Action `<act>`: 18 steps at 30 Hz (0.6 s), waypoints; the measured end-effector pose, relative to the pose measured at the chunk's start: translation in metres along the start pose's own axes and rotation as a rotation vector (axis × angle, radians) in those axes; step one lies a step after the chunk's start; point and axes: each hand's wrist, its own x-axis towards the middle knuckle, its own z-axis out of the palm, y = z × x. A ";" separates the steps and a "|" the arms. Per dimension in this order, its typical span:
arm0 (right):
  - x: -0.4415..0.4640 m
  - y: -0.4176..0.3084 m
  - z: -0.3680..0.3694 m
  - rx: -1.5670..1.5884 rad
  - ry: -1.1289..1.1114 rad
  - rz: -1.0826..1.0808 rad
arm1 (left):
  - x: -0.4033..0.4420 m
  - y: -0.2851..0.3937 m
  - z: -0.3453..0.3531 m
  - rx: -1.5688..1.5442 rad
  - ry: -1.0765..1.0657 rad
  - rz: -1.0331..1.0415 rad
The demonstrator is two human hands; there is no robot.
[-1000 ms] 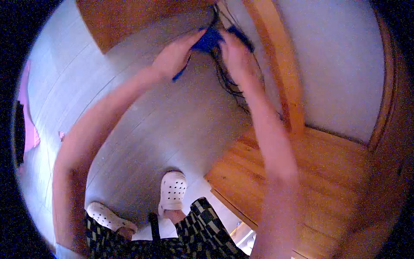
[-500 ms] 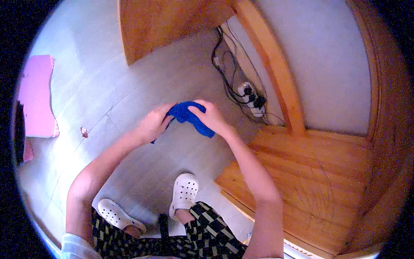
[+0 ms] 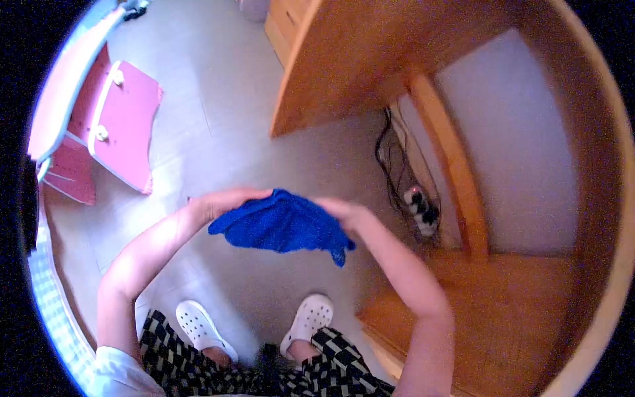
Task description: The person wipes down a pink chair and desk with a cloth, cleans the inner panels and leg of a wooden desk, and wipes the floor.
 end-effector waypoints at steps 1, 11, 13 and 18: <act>0.005 -0.004 0.009 -0.109 0.018 0.028 | -0.009 0.003 -0.001 -0.040 0.040 -0.062; 0.015 -0.067 0.081 -0.312 0.061 -0.104 | -0.095 0.036 -0.007 0.067 0.156 0.165; 0.003 -0.087 0.081 -0.332 -0.201 -0.041 | -0.123 0.053 0.014 0.041 0.223 0.143; -0.017 -0.106 0.126 -1.035 0.039 -0.558 | -0.164 0.073 0.025 0.096 0.366 0.202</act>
